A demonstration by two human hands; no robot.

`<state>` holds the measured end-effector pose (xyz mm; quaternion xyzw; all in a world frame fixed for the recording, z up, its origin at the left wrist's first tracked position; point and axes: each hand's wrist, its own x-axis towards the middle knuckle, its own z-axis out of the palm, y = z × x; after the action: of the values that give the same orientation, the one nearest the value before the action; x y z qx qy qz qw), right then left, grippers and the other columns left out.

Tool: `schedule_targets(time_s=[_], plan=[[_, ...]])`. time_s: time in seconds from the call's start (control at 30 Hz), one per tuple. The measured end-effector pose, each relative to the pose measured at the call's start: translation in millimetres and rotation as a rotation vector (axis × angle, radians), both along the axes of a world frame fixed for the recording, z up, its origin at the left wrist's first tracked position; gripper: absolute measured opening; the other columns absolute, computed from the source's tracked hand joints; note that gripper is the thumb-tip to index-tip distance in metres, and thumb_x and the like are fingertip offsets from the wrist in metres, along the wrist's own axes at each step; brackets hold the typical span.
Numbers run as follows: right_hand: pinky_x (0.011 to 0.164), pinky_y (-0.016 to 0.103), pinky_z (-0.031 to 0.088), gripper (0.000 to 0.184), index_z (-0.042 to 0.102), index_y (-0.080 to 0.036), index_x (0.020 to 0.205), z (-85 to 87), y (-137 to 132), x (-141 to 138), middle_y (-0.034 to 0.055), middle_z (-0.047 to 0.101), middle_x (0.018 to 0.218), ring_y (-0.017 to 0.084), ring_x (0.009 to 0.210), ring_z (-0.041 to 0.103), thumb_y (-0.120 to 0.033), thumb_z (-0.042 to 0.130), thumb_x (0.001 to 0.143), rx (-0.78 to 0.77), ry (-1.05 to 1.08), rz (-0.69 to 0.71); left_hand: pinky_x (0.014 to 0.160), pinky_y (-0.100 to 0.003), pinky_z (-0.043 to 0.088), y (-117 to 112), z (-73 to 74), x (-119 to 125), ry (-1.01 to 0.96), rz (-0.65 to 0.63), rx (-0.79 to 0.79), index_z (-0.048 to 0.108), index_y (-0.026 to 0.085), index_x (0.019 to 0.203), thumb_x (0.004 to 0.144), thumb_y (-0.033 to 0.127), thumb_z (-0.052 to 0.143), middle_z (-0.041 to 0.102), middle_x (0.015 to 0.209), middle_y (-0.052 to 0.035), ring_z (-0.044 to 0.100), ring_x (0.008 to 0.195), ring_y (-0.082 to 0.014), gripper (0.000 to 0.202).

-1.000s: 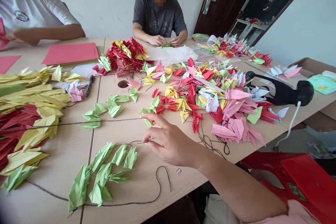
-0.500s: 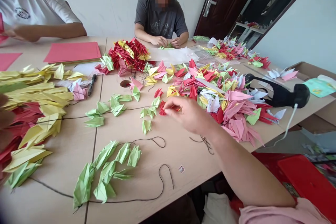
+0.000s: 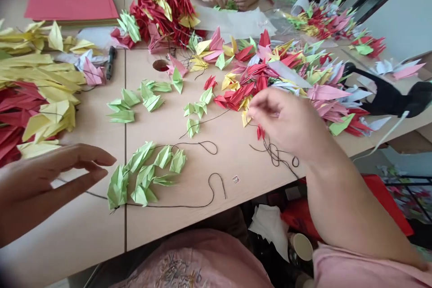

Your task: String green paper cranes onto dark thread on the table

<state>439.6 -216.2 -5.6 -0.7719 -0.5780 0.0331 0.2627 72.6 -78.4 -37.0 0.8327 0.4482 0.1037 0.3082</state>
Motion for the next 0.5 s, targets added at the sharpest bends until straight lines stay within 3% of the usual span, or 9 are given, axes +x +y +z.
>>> schedule_targets(time_s=[0.1, 0.17, 0.23, 0.4, 0.5], plan=[[0.064, 0.025, 0.051, 0.026, 0.057, -0.023, 0.12, -13.2, -18, -35, 0.0003, 0.07, 0.08, 0.016, 0.072, 0.069, -0.025, 0.058, 0.094, -0.212, 0.178, 0.39, 0.052, -0.023, 0.049, -6, -1.5, -20, 0.118, -0.197, 0.047, 0.073, 0.031, 0.097, 0.087, 0.052, 0.057, 0.074, 0.093, 0.0, 0.065, 0.063, -0.016, 0.029], [0.065, 0.024, 0.051, 0.023, 0.057, -0.024, 0.117, -21.9, -25, -52, 0.0007, 0.069, 0.086, 0.014, 0.074, 0.068, -0.018, 0.048, 0.097, -0.295, 0.187, 0.583, 0.058, -0.026, 0.05, -8, 3.0, -30, 0.128, -0.232, 0.082, 0.072, 0.03, 0.101, 0.089, 0.049, 0.055, 0.074, 0.097, -0.0028, 0.066, 0.07, -0.0183, 0.028], [0.069, 0.024, 0.053, 0.026, 0.061, -0.023, 0.109, -29.8, -31, -64, 0.0029, 0.069, 0.093, 0.014, 0.08, 0.068, -0.012, 0.04, 0.099, -0.317, 0.192, 0.745, 0.061, -0.027, 0.049, -12, 9.7, -38, 0.141, -0.187, 0.085, 0.072, 0.029, 0.102, 0.09, 0.047, 0.054, 0.072, 0.097, -0.0038, 0.064, 0.073, -0.0193, 0.028], [0.082, 0.033, 0.054, 0.019, 0.061, -0.023, 0.115, -50.9, -44, -87, 0.0062, 0.066, 0.103, 0.021, 0.097, 0.065, -0.025, 0.048, 0.1, -0.252, 0.12, 0.883, 0.066, -0.028, 0.044, -20, 20.6, -54, 0.227, 0.032, -0.018, 0.072, 0.027, 0.101, 0.091, 0.039, 0.05, 0.07, 0.1, -0.0029, 0.06, 0.074, -0.0177, 0.027], [0.078, 0.035, 0.054, 0.021, 0.062, -0.022, 0.102, -64.1, -49, -97, 0.0049, 0.066, 0.094, 0.022, 0.089, 0.064, -0.018, 0.042, 0.101, -0.218, 0.09, 0.896, 0.065, -0.028, 0.041, -20, 22.4, -63, 0.274, 0.1, -0.04, 0.072, 0.025, 0.098, 0.09, 0.035, 0.049, 0.069, 0.093, -0.0027, 0.058, 0.072, -0.0171, 0.027]])
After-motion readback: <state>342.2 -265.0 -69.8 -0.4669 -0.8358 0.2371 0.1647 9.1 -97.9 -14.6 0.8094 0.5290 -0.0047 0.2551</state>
